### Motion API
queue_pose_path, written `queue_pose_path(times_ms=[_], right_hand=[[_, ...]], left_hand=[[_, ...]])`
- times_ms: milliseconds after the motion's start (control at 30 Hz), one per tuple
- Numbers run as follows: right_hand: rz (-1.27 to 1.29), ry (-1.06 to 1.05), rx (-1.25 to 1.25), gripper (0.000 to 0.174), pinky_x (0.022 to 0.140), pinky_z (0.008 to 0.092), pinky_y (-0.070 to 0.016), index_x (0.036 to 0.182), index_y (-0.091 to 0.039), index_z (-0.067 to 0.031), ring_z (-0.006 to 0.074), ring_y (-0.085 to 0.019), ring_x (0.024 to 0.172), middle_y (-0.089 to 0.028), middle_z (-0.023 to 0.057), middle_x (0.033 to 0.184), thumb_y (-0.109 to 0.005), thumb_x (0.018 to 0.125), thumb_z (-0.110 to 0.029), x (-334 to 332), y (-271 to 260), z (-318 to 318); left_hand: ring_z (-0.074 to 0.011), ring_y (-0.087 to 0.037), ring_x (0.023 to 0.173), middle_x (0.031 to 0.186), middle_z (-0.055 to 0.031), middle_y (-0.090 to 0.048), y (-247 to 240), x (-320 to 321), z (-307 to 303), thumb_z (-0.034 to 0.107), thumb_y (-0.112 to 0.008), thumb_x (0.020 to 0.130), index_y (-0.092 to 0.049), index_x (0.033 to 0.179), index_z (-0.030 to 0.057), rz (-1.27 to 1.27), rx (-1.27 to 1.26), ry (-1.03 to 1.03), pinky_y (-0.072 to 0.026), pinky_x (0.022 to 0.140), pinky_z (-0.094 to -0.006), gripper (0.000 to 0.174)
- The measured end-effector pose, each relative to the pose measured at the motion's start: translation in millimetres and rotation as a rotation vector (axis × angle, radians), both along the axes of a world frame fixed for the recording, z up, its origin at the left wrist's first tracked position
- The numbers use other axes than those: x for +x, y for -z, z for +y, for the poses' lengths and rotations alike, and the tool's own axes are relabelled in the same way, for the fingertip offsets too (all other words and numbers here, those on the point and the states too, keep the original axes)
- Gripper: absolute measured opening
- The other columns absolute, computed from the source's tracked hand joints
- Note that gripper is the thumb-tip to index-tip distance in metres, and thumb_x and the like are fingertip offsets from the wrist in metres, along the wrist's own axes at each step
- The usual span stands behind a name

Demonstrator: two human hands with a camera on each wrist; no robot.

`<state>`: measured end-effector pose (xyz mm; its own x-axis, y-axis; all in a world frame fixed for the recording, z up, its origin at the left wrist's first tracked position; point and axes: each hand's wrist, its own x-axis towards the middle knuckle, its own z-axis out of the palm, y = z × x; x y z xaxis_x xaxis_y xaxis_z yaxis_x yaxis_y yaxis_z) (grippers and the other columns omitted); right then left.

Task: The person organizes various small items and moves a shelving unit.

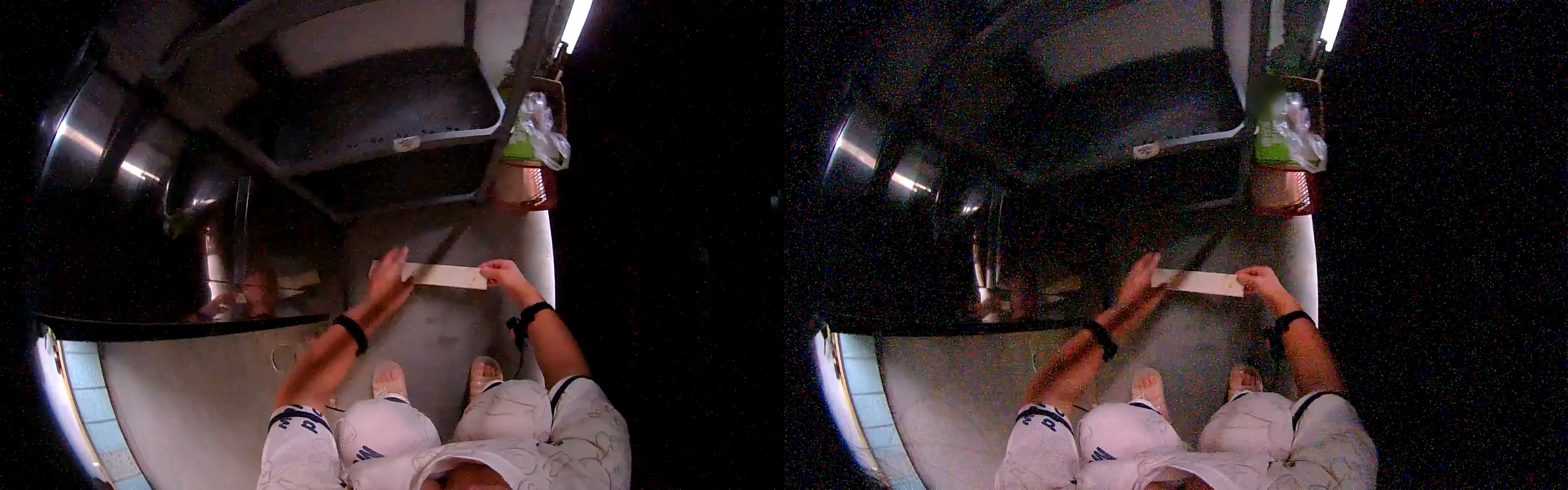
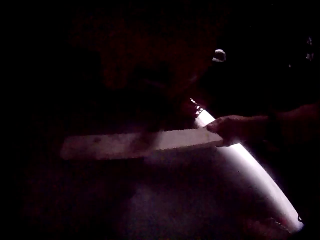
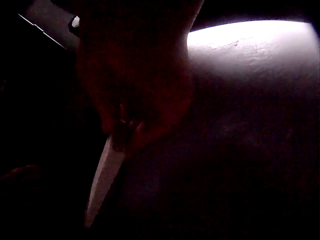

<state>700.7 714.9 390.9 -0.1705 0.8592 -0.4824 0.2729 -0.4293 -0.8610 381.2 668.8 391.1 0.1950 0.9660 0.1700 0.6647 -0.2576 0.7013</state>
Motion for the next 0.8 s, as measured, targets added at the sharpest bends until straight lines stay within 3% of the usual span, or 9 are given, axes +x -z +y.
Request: queue_pose_path(times_ms=[100, 233, 333, 400, 433, 567, 633, 700, 800], right_hand=[[-0.027, -0.026, -0.036, 0.024, 0.069, 0.0279, -0.0468, 0.097, -0.060, 0.0006, 0.0141, -0.057, 0.075, -0.061, 0.0050, 0.084, -0.060, 0.082, -0.018, -18, -13, 9], [-0.075, -0.027, -0.056, 0.025, 0.069, 0.0275, -0.0467, 0.098, -0.060, 0.0004, 0.0142, -0.057, 0.076, -0.061, 0.0052, 0.085, -0.059, 0.082, -0.020, -18, 8, 23], [-0.080, -0.064, -0.049, 0.025, 0.067, 0.0271, -0.0459, 0.096, -0.060, 0.0002, 0.0134, -0.056, 0.074, -0.060, 0.0042, 0.082, -0.059, 0.083, -0.021, -18, 17, 28], [-0.119, -0.041, -0.043, 0.024, 0.064, 0.0267, -0.0435, 0.093, -0.060, 0.0000, 0.0122, -0.053, 0.070, -0.058, 0.0031, 0.079, -0.059, 0.083, -0.022, -31, 10, 28], [-0.119, -0.041, -0.044, 0.024, 0.064, 0.0267, -0.0435, 0.093, -0.060, 0.0000, 0.0122, -0.053, 0.070, -0.058, 0.0031, 0.079, -0.059, 0.083, -0.022, -36, 12, 28], [-0.099, 0.031, 0.042, 0.025, 0.059, 0.0268, -0.0398, 0.090, -0.060, 0.0007, 0.0121, -0.049, 0.066, -0.056, 0.0023, 0.076, -0.058, 0.083, -0.023, -49, 12, 32], [-0.133, 0.012, 0.080, 0.025, 0.059, 0.0268, -0.0391, 0.089, -0.060, 0.0012, 0.0124, -0.048, 0.066, -0.055, 0.0025, 0.075, -0.057, 0.083, -0.023, -52, 5, 40], [-0.112, 0.081, 0.165, 0.025, 0.060, 0.0273, -0.0387, 0.086, -0.060, 0.0012, 0.0127, -0.048, 0.066, -0.055, 0.0026, 0.074, -0.057, 0.082, -0.023, -55, -6, 47], [-0.157, 0.058, 0.135, 0.024, 0.061, 0.0280, -0.0388, 0.085, -0.061, 0.0005, 0.0131, -0.048, 0.068, -0.055, 0.0027, 0.073, -0.057, 0.082, -0.023, -57, -23, 57]], left_hand=[[-0.0316, -0.037, 0.121, 0.134, -0.0174, -0.035, -24, -22, 22, 0.025, -0.055, 0.078, -0.038, 0.129, 0.0056, 0.145, -0.346, -0.114, -0.0320, 0.099, -0.0378, 0.057], [-0.0314, -0.040, 0.118, 0.132, -0.0165, -0.038, -3, -41, 51, 0.027, -0.052, 0.082, -0.039, 0.128, 0.0045, 0.094, -0.483, -0.132, -0.0358, 0.096, -0.0384, 0.053], [-0.0280, -0.049, 0.110, 0.123, -0.0152, -0.047, 57, -50, 89, 0.031, -0.052, 0.084, -0.039, 0.126, 0.0034, -0.282, -0.483, -0.239, -0.0423, 0.089, -0.0369, 0.052], [-0.0258, -0.055, 0.100, 0.112, -0.0146, -0.053, 65, -55, 101, 0.031, -0.053, 0.085, -0.041, 0.123, 0.0010, -1.316, -0.730, -0.466, -0.0470, 0.082, -0.0350, 0.049], [-0.0258, -0.055, 0.100, 0.112, -0.0146, -0.053, 61, -54, 100, 0.031, -0.053, 0.085, -0.041, 0.123, 0.0010, -1.316, -0.731, -0.466, -0.0470, 0.082, -0.0350, 0.049], [-0.0278, -0.057, 0.091, 0.103, -0.0150, -0.056, 1, -44, 80, 0.025, -0.051, 0.087, -0.045, 0.113, -0.0018, -0.687, -0.153, -0.329, -0.0486, 0.080, -0.0353, 0.038], [-0.0283, -0.057, 0.088, 0.101, -0.0151, -0.057, 18, -42, 96, 0.024, -0.051, 0.088, -0.045, 0.111, -0.0026, -0.526, -0.015, -0.290, -0.0490, 0.080, -0.0354, 0.035], [-0.0280, -0.057, 0.088, 0.101, -0.0148, -0.056, 29, -38, 107, 0.023, -0.050, 0.088, -0.045, 0.110, -0.0020, -0.517, 0.044, -0.277, -0.0493, 0.079, -0.0356, 0.034], [-0.0276, -0.057, 0.088, 0.100, -0.0144, -0.056, 25, -25, 119, 0.022, -0.049, 0.088, -0.045, 0.109, -0.0010, -0.857, -0.079, -0.332, -0.0498, 0.078, -0.0360, 0.031]])
